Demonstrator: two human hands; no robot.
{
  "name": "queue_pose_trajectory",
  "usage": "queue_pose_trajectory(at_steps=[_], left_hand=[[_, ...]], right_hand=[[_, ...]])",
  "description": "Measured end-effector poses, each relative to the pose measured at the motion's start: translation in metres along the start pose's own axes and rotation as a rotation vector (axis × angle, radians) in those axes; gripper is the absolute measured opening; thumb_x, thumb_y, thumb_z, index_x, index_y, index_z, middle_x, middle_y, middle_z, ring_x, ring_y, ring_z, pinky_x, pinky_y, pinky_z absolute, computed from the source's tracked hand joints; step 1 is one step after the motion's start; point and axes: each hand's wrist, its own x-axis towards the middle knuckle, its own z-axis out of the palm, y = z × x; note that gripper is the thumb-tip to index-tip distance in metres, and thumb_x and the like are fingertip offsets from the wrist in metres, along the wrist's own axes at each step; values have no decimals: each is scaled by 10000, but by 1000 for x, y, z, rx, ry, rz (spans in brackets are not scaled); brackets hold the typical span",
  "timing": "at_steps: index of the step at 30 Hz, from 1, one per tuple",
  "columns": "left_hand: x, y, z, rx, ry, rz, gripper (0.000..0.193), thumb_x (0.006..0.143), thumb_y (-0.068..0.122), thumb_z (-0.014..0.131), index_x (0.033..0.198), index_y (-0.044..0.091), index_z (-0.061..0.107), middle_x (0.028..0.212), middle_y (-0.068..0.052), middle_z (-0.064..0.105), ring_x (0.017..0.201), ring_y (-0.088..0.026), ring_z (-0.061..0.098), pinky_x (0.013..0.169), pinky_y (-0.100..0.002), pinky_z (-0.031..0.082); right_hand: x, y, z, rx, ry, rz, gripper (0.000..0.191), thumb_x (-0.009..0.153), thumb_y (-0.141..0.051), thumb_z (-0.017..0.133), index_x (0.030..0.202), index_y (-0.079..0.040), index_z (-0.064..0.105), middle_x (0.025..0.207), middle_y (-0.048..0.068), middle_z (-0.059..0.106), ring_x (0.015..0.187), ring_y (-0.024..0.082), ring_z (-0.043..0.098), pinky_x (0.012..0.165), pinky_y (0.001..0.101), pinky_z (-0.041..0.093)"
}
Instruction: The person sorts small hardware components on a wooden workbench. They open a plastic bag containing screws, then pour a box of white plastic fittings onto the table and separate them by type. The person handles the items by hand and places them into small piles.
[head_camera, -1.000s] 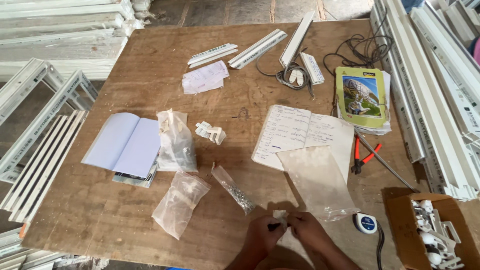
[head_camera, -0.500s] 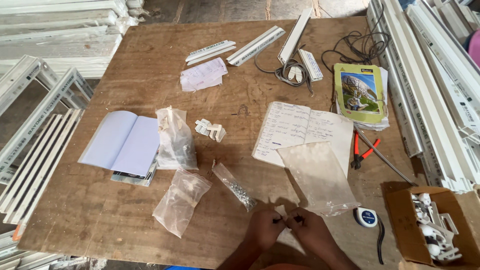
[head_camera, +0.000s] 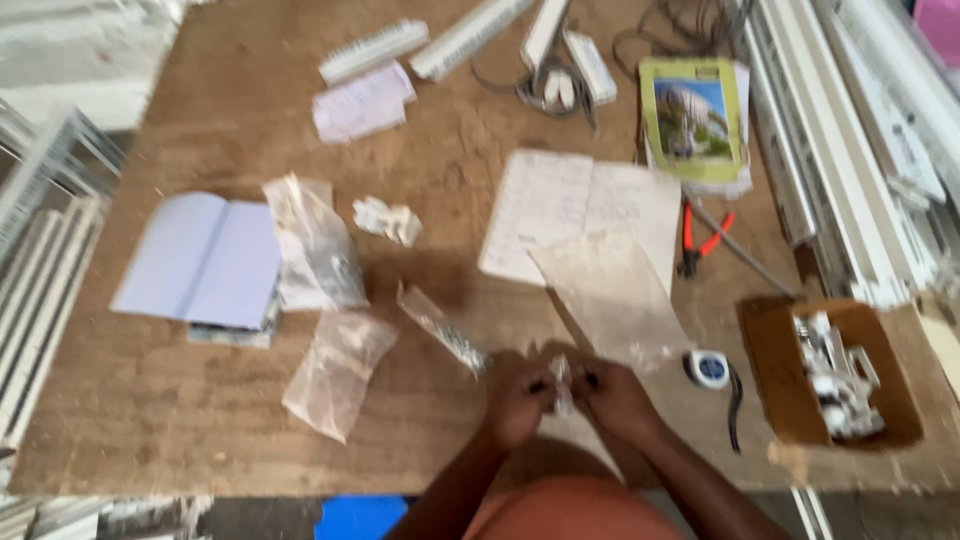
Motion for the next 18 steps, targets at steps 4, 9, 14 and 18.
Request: queue_pose_trajectory(at_steps=[4,9,14,18], left_hand=[[1,-17,12,-73,110,-78,107,950,92,681,898,7,719,801,-63,659,743,-138,613,652,-281,523],[-6,1,11,-334,219,-147,69,878,59,660,869,-4,689,853,-84,686,786,-180,663,661,-313,573],[-16,32,5,348,353,295,81,820,28,695,839,-48,677,899,-137,668,689,-226,660,606,-343,531],[-21,42,10,521,316,330,110,855,77,723,833,-22,682,804,-158,698,695,-229,685,639,-356,539]], right_hand=[[-11,-20,3,-233,121,-149,151,895,-161,659,886,-16,700,827,220,699,761,389,674,678,464,518],[-13,-31,-2,-234,96,-129,162,928,-149,644,925,8,682,871,243,691,827,432,673,720,498,512],[-12,-18,-15,-198,34,-114,142,897,-121,628,960,-16,699,902,215,721,850,382,706,759,450,537],[-8,-5,-22,-82,131,-37,191,934,-58,583,1099,-4,664,971,206,720,902,327,704,816,418,537]])
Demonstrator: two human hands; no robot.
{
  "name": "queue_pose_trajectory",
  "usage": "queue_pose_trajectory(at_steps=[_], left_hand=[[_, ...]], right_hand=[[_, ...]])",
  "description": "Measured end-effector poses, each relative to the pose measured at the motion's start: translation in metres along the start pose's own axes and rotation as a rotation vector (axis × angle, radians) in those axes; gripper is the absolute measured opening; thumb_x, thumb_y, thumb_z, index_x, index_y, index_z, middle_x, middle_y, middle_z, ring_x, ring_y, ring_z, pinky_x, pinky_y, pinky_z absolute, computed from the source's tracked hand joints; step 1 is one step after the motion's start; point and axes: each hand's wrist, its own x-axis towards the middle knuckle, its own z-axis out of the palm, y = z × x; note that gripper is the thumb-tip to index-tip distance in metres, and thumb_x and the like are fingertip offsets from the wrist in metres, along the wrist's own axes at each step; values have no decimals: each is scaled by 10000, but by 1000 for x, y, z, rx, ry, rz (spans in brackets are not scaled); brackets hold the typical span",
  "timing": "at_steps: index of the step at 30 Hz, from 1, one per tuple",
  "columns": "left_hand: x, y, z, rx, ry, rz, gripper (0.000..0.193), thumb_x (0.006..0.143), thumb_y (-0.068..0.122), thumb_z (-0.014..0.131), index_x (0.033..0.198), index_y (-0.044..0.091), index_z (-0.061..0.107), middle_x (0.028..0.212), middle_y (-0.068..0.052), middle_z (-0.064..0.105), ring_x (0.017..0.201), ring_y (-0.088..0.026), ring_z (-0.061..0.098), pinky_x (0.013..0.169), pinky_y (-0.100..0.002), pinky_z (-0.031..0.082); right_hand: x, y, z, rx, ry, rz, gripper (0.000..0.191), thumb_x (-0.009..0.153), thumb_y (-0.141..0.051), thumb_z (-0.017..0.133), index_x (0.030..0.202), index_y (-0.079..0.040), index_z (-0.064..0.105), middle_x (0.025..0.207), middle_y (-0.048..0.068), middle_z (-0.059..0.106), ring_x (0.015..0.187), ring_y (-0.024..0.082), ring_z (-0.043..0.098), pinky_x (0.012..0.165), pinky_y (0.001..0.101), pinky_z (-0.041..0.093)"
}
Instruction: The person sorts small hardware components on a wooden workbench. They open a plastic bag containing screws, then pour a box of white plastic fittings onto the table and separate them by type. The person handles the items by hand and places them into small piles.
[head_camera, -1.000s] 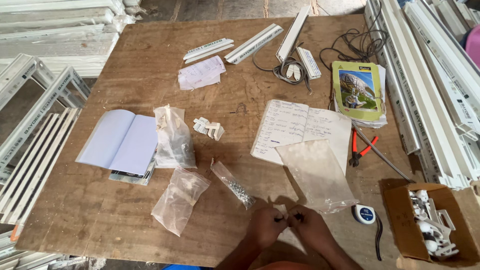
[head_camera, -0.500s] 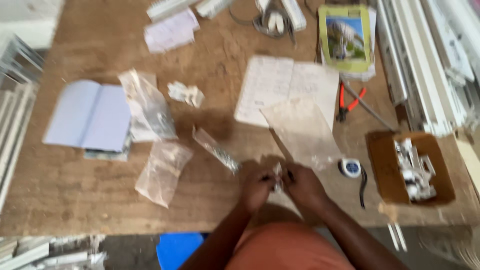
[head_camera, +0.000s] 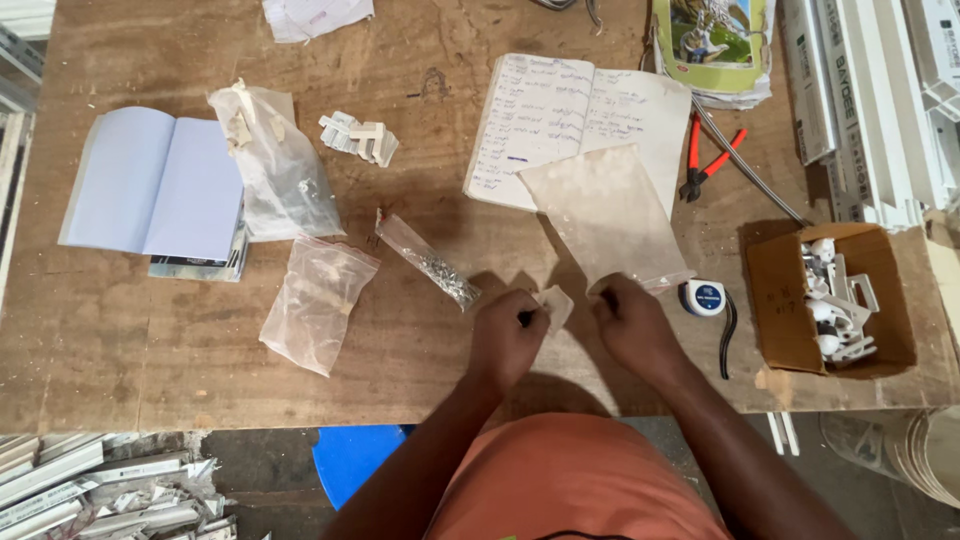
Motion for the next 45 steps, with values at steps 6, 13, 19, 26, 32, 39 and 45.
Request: queue_pose_trajectory(at_steps=[6,13,19,26,32,39,45], left_hand=[[0,3,0,41,-13,-44,152,858,118,747,830,-14,676,799,-177,706,684,-252,695,634,-371,546],[1,-1,1,8,-11,-95,133,850,107,729,840,-15,676,809,-174,715,692,-253,712,649,-363,557],[-3,-8,-3,-13,40,-41,127,853,93,719,853,-28,681,808,-179,715,700,-252,720,654,-352,564],[-12,-5,-3,-114,-64,-159,141,900,126,705,881,-14,710,772,-146,728,678,-194,718,635,-330,550],[-21,1,5,-125,-91,-146,144,896,141,711,933,4,729,808,-126,743,697,-186,711,638,-329,550],[-32,-10,3,-35,-26,-226,153,856,165,764,889,17,746,769,-127,742,679,-190,721,635,-334,556],[-31,-19,2,-91,-32,-163,155,885,161,750,903,9,728,797,-128,734,696,-192,715,648,-323,558]], right_hand=[[-10,-15,-20,398,-55,-65,296,949,98,487,1210,25,604,1144,172,739,1017,220,708,904,318,566],[-28,-56,6,212,92,-280,348,928,90,575,1264,2,604,1286,145,701,1157,222,710,922,304,585],[-24,-36,-4,-40,269,-374,339,895,116,623,1198,-35,645,1310,160,675,1179,260,695,908,335,595],[-27,-13,26,144,-223,-234,921,673,37,797,1492,-53,387,1459,188,460,1363,339,477,1090,396,406],[-3,7,67,282,-188,-239,887,840,-59,789,1556,-52,264,1531,139,465,1369,263,522,1103,342,427],[-3,27,69,82,-151,-139,811,840,24,707,1576,-114,396,1470,126,563,1318,218,585,1080,321,490],[-4,22,61,257,-154,-185,945,784,-58,820,1561,-54,283,1457,195,495,1336,296,528,1087,391,448]])
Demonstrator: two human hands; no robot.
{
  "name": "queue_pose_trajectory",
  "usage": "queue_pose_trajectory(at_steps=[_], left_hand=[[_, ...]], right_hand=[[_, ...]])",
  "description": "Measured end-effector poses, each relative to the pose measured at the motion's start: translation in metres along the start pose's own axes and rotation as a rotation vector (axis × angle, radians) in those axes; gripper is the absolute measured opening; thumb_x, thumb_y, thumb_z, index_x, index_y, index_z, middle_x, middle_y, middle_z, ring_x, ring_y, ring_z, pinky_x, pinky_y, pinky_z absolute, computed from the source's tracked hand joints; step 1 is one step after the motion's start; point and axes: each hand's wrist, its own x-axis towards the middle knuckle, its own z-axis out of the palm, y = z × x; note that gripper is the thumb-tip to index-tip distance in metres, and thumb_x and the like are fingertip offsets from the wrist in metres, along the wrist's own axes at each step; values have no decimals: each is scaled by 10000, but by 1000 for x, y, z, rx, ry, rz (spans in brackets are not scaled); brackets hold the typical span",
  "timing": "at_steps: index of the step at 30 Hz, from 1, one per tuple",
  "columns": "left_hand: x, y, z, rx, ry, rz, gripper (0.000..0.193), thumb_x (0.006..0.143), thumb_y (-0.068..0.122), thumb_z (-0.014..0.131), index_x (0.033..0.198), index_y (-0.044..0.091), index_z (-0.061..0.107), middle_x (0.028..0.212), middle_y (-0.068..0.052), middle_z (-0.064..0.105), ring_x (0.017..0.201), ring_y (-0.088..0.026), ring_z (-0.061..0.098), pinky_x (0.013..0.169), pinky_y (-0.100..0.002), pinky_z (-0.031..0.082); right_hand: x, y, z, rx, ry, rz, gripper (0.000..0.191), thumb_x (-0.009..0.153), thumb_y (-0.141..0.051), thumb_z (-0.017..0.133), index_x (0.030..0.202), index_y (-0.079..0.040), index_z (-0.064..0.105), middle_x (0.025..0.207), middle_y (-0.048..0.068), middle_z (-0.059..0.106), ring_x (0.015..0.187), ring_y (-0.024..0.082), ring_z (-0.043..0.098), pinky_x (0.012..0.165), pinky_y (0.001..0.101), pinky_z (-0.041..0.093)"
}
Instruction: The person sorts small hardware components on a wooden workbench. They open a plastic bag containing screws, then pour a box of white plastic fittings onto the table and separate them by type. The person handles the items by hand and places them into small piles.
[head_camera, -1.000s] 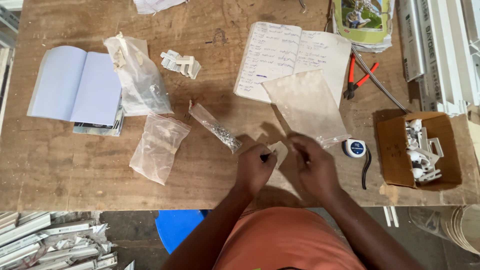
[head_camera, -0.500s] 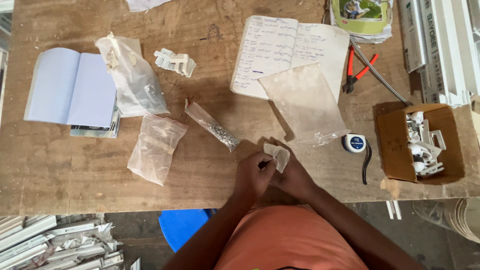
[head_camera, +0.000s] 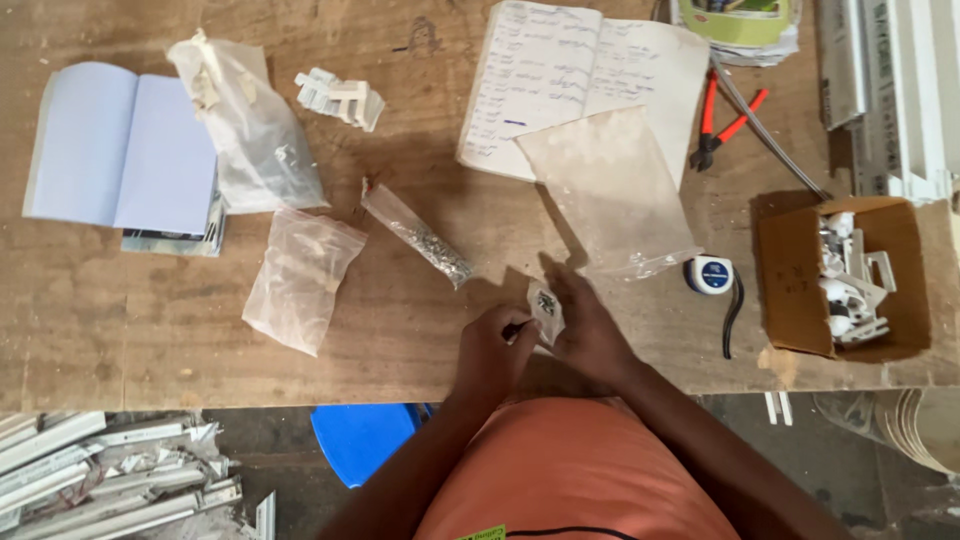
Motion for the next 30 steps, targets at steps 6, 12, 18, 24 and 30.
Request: queue_pose_trajectory(at_steps=[6,12,18,24,30], left_hand=[[6,-5,-1,-58,-13,40,154,886,142,736,944,0,717,859,-132,735,746,-199,728,671,-312,566],[4,-21,1,-85,-16,-34,179,950,172,702,1025,10,688,966,-134,728,847,-216,723,775,-336,579],[11,-12,-14,-830,-16,-340,442,1015,268,548,1403,60,512,1333,-76,618,1254,-196,585,1092,-389,441],[15,27,-23,-1231,-222,-343,414,1004,188,587,1390,53,526,1345,-75,609,1268,-211,587,1100,-426,480],[16,43,-40,-1042,-168,-223,245,1079,55,653,1302,-35,607,1183,-115,634,1056,-204,559,901,-386,458]], right_hand=[[-5,-1,-11,-77,-6,-112,1021,772,-99,854,1546,8,197,1543,225,374,1403,335,436,1115,443,395],[11,23,17,46,3,125,711,861,-36,724,1503,-49,419,1359,148,623,1220,265,625,979,383,524],[12,4,3,640,49,381,451,963,-24,770,1344,93,560,1113,166,664,905,244,560,740,392,451],[3,-82,-33,128,232,-123,647,888,-62,710,1453,-25,395,1254,128,604,1174,202,578,1002,346,486],[-7,-111,-80,267,196,-304,165,1016,19,567,1149,35,663,1230,150,655,1313,210,547,1161,342,456]])
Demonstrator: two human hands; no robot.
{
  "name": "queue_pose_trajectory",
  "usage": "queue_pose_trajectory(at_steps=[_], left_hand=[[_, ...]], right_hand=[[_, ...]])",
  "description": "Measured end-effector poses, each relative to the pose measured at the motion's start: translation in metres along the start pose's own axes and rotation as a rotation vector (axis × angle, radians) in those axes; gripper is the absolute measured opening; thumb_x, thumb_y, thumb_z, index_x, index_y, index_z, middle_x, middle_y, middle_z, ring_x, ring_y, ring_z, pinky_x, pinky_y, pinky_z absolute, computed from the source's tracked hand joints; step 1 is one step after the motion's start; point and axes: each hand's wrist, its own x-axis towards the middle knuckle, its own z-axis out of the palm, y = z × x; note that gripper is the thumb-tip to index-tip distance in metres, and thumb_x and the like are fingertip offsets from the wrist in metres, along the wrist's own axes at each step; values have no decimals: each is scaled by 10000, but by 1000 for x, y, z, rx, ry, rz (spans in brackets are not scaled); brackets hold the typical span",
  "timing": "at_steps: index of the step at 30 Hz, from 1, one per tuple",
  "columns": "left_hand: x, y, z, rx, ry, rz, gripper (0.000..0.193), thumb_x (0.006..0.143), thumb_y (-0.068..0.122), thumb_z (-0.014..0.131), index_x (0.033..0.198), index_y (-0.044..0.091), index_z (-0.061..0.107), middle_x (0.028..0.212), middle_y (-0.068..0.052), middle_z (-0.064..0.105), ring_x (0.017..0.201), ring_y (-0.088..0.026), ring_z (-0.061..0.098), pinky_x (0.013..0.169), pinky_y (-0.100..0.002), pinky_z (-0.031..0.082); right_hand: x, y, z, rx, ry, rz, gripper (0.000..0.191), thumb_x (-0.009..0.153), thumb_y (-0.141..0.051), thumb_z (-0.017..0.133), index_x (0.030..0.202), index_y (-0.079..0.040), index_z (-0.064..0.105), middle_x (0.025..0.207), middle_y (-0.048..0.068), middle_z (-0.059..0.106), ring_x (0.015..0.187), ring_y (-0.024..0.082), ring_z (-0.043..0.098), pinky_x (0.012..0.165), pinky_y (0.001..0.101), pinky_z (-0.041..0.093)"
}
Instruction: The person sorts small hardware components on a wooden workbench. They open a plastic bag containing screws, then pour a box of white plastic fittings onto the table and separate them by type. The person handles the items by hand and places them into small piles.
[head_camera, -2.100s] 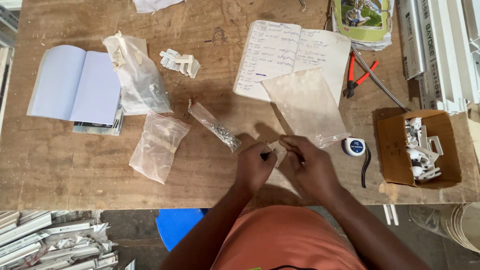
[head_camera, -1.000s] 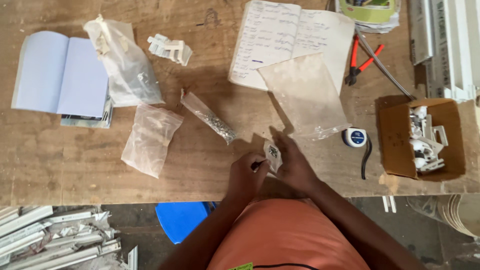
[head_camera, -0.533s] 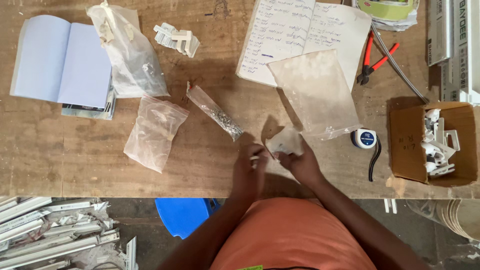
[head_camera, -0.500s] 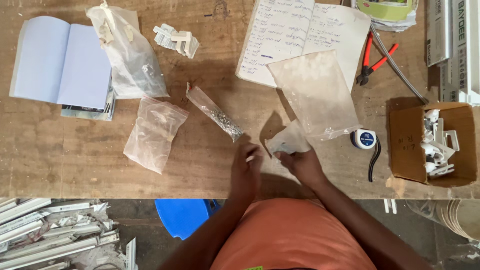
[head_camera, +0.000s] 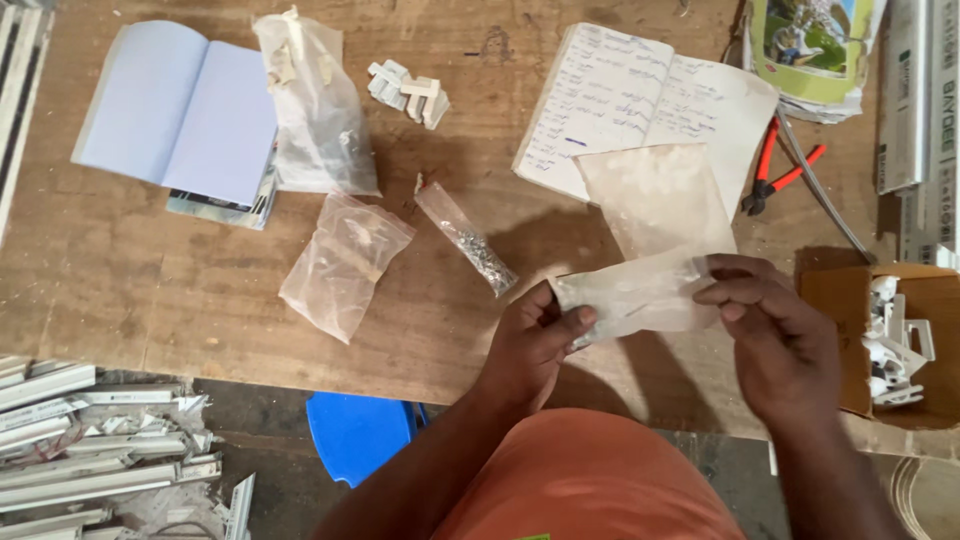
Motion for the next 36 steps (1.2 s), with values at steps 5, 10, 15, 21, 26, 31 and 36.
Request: queue_pose_trajectory(at_steps=[5,10,15,21,26,31,36], left_hand=[[-9,20,9,-229,2,-62,254,1004,152,588,1205,12,655,1128,-66,709,1054,-169,674,929,-357,542],[-14,35,18,-167,-8,-76,239,1051,156,569,1237,19,628,1170,-64,677,1089,-174,649,957,-403,529],[-10,37,16,-170,-75,-46,276,1078,141,522,1291,-17,601,1246,-116,653,1185,-238,629,1067,-468,491],[-5,34,14,-400,-251,-91,411,986,201,472,1289,-38,613,1310,-217,666,1265,-349,625,1148,-517,441],[-3,29,21,-399,-267,-184,492,972,275,483,1305,-66,601,1362,-272,630,1323,-415,588,1193,-558,426],[-3,26,25,-451,-350,-171,488,974,264,496,1324,-58,605,1395,-258,624,1349,-399,588,1200,-554,422],[-5,23,25,-496,-333,-215,430,979,249,501,1300,-21,597,1363,-228,645,1281,-358,619,1143,-507,456]], right_hand=[[3,15,-26,601,139,308,167,1011,110,536,1140,52,625,1217,139,597,1132,238,570,1066,370,457],[5,16,-34,537,-22,395,181,1009,7,558,1151,51,661,1317,197,649,1185,274,634,1042,424,478],[8,-6,-21,477,-121,306,172,969,-10,642,1134,28,668,1281,202,679,1174,268,649,1047,463,463],[-15,-71,25,-54,-133,11,206,893,-12,767,1068,-9,657,1119,146,723,1081,256,710,914,390,577],[-20,-111,45,-599,-70,-149,442,750,-209,877,1054,-21,617,970,122,736,858,186,738,687,311,589],[-10,-123,55,-551,-6,-92,297,817,-63,817,983,-47,572,898,110,756,760,141,765,625,261,590],[-10,-126,54,-534,111,-112,295,849,23,782,950,-33,511,873,114,744,710,138,740,584,239,560]])
